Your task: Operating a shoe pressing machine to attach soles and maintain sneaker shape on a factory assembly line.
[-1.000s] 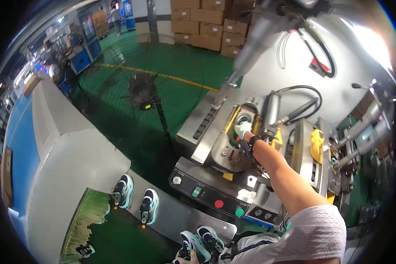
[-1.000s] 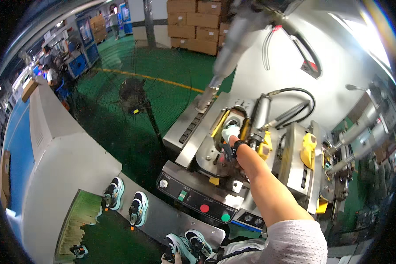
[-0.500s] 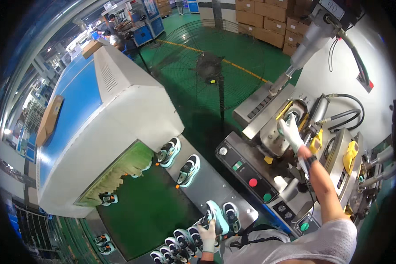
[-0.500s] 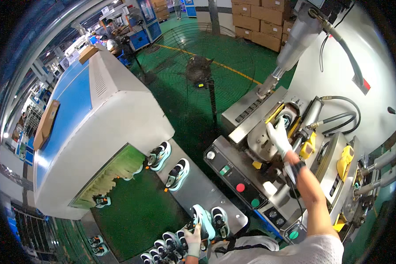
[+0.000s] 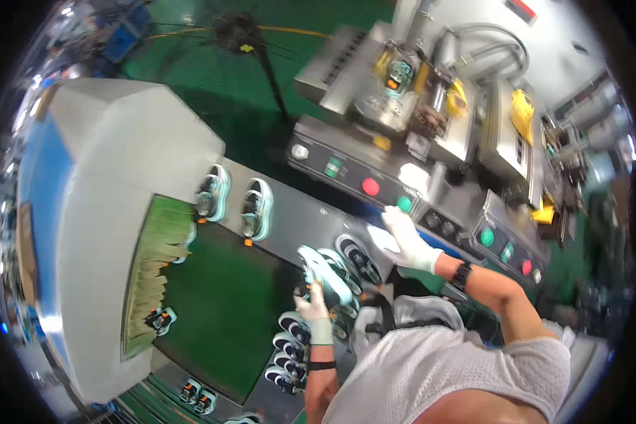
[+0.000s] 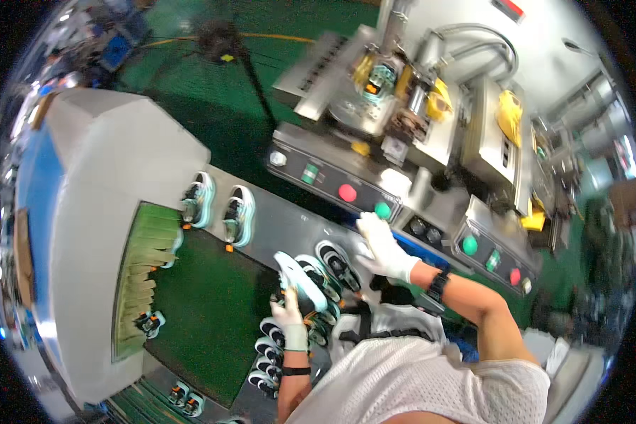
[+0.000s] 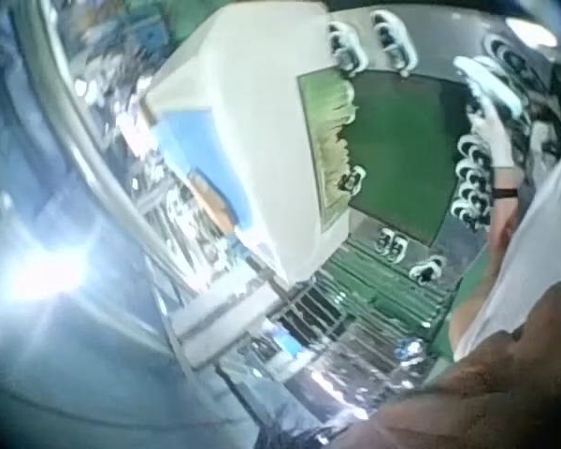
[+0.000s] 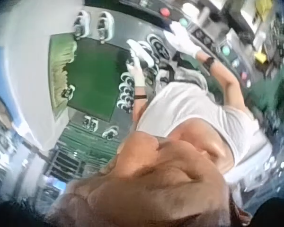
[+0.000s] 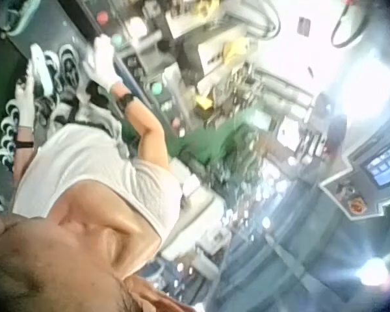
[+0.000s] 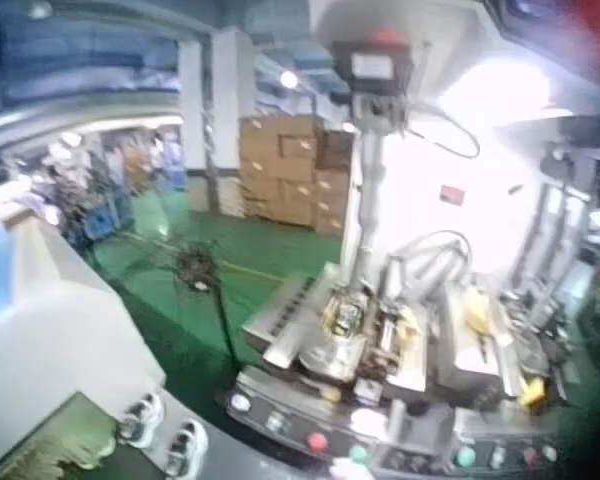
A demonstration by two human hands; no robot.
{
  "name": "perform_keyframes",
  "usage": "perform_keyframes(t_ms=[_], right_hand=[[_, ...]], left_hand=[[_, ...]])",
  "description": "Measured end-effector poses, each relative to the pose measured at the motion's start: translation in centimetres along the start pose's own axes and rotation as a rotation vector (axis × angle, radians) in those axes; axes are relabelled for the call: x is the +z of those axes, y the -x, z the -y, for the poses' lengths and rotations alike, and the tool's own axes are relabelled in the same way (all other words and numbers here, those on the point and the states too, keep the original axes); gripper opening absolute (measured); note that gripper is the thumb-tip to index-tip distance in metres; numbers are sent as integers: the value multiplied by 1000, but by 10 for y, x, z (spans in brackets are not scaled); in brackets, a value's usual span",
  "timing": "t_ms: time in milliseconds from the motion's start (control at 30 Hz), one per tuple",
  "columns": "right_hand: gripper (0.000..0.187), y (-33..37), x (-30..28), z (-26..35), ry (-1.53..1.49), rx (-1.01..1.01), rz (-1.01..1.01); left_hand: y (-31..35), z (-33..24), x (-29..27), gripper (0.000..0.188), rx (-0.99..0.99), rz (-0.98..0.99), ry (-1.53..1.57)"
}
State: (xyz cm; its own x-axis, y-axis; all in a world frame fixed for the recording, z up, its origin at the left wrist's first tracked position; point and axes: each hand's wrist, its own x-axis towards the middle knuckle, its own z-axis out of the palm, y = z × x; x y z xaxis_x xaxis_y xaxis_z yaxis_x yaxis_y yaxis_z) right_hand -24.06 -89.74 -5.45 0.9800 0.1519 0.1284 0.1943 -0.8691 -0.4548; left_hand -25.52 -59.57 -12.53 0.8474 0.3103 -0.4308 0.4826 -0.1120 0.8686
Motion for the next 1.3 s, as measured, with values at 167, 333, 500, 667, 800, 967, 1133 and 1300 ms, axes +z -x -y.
perform_keyframes(t_ms=[167, 333, 500, 667, 800, 967, 1133, 1300], right_hand=[[80, 27, 92, 41, -295, 344, 212], [74, 30, 132, 48, -469, 653, 62], [56, 65, 91, 40, -884, 1033, 74], [48, 150, 16, 47, -1326, 911, -260], [43, 258, -49, 80, -1171, 1175, -386], [55, 379, -91, 161, -1006, 1164, -1188], [52, 519, -99, 271, -861, 1518, -1604], [51, 656, -102, 309, -28, 1579, -1958]], left_hand=[[-10, -8, -44, 50, 105, -36, -17], [-30, -15, -69, 51, 159, 3, -292], [-22, -44, -56, 48, 434, 143, -351], [42, -80, 5, 44, 427, 410, -432], [132, -76, 79, 42, 498, 872, -458], [269, -59, 133, 50, 588, 1363, -608], [427, -32, 137, 45, 688, 1872, -439], [621, 21, 185, 59, 963, 2144, -177]])
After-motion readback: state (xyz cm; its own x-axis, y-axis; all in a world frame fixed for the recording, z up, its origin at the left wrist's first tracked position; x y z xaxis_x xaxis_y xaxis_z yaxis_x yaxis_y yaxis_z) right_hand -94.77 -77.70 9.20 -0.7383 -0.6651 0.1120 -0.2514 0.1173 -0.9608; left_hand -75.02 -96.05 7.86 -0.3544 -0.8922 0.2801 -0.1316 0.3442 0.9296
